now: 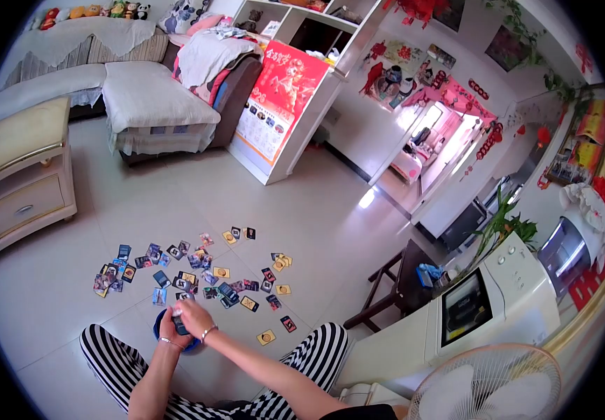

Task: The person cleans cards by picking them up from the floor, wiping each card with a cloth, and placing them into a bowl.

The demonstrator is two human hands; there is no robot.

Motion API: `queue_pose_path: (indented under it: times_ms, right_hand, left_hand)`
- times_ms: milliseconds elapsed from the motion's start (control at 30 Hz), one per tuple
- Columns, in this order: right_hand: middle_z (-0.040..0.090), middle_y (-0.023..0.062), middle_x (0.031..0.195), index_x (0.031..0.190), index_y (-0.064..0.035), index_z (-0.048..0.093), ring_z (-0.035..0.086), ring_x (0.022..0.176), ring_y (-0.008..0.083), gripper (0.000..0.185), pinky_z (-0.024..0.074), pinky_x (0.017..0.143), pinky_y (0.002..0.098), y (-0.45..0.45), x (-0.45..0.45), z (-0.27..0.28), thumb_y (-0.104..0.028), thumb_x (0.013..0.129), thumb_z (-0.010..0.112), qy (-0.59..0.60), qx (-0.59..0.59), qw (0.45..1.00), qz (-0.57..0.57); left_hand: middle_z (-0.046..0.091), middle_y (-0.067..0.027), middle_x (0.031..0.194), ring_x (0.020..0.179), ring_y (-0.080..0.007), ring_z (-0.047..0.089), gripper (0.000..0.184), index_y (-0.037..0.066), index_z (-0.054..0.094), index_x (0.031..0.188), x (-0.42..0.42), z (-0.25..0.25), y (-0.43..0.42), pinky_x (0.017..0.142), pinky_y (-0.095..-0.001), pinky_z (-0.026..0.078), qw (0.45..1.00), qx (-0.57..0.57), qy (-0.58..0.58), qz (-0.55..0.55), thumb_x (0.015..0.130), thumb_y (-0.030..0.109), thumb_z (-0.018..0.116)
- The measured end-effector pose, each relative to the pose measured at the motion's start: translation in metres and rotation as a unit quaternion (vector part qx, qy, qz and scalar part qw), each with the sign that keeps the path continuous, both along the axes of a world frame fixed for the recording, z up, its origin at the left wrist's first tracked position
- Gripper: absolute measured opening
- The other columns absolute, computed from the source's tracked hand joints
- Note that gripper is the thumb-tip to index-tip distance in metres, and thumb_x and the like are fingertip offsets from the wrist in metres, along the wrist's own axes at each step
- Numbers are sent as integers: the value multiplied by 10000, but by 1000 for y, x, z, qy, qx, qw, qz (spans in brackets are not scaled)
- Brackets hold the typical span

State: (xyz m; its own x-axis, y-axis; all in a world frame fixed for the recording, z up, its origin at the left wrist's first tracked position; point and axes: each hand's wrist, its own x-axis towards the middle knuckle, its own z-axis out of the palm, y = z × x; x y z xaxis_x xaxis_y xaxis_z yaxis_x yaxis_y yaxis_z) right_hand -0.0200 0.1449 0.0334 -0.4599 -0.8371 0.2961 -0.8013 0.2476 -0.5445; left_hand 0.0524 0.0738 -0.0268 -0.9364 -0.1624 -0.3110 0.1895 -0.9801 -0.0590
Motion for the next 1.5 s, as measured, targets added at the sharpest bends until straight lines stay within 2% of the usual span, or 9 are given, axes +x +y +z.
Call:
queue_pose_path:
  times_ms: [300,433,700,967,1033,1300,1367,1433,1500]
  right_hand:
    - [614,141,860,899,-89,575,606,822,332,145,487,709,402,19,24,-11,-38,766,549,-75,-20,997,11]
    - [556,132,835,885,-57,544,552,794,328,115,458,657,439,-13,-13,-5,-49,774,512,68,-42,996,32]
    - [568,99,892,884,-68,559,567,822,308,157,474,696,405,18,19,-6,-7,740,547,-66,-23,995,69]
    - [558,118,867,898,-43,544,568,799,314,173,464,673,383,1,2,-3,29,742,529,27,-41,998,49]
    - [560,116,863,897,-45,548,570,791,310,175,464,669,382,22,14,-4,29,739,533,14,-32,998,61]
    - [576,114,830,867,-70,568,574,765,315,111,464,631,400,27,-10,-17,-15,774,543,-31,-59,997,-39]
    - [585,129,864,883,-74,574,572,779,324,122,468,646,389,29,-11,-29,-22,780,534,-103,-21,994,-16]
    - [622,110,842,949,-48,592,607,715,213,161,460,615,311,41,-1,-32,-25,809,517,-193,47,980,-30]
    - [618,50,808,915,-19,601,591,718,127,137,442,593,263,50,1,-44,-20,801,526,-649,-34,759,-46]
  left_hand:
    - [611,-133,1021,907,-307,591,339,128,543,1107,-2,7,-14,815,-422,475,994,-31,-49,88,930,365,378]
    - [590,-121,1135,1057,-263,557,482,99,546,1143,3,7,-2,935,-432,413,997,-34,62,17,951,449,276]
    - [537,-148,1204,1113,-271,512,487,125,502,1210,4,9,-12,930,-491,403,996,-17,-16,86,954,462,262]
    - [563,-114,1159,1047,-270,557,374,168,494,1183,1,2,-9,901,-463,439,995,44,69,57,954,414,328]
    - [554,-129,1162,1044,-301,553,339,162,455,1214,-2,6,-10,879,-485,448,989,-61,-72,114,950,358,376]
    - [514,-148,1229,1086,-346,521,347,133,441,1240,-1,8,-7,926,-505,407,996,-9,27,85,970,300,300]
    - [580,-119,1147,1034,-309,550,326,174,489,1198,1,13,-9,912,-433,418,993,-61,-42,87,965,294,295]
    - [598,-116,1086,991,-300,568,319,166,499,1181,3,5,-12,867,-431,443,992,-61,-70,88,954,305,323]
    - [612,-109,1005,928,-284,594,316,154,518,1148,6,-1,-15,798,-430,470,978,-117,-163,58,937,327,358]
